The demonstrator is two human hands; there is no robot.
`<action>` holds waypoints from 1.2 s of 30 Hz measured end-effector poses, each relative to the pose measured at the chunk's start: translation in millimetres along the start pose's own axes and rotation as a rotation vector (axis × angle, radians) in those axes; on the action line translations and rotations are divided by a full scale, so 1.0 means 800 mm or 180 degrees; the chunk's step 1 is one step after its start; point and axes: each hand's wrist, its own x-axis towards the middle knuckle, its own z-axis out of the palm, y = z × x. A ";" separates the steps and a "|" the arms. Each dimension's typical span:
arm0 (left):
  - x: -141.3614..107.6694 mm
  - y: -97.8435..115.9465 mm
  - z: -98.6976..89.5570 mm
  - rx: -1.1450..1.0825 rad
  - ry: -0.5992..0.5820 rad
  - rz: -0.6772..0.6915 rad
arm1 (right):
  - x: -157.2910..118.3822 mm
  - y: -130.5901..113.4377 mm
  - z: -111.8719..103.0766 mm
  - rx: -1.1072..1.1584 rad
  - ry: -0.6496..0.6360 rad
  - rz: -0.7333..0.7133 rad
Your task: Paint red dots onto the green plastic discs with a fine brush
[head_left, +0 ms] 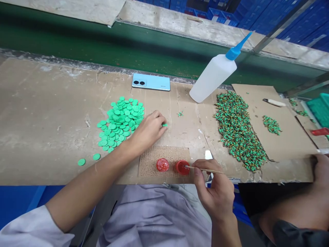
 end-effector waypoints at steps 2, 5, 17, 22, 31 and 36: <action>0.000 0.000 0.000 -0.0013 -0.0001 -0.0017 | -0.001 0.002 0.001 0.0006 -0.0013 0.0022; 0.000 0.001 -0.001 -0.0040 -0.0027 -0.0115 | -0.003 0.004 0.001 -0.0002 -0.0019 0.0044; 0.002 0.008 -0.004 -0.0018 -0.0056 -0.0262 | -0.003 0.003 0.000 0.0037 0.0035 -0.0029; 0.000 0.006 0.000 -0.0225 0.0009 -0.0052 | -0.001 -0.001 0.000 0.0519 0.0433 0.0052; -0.005 0.010 0.005 -0.0333 -0.0386 0.0354 | 0.093 0.004 -0.034 0.1847 0.1763 0.0127; -0.004 0.009 -0.004 -0.0570 -0.0531 0.0155 | 0.160 0.041 0.000 0.2147 0.1169 -0.0252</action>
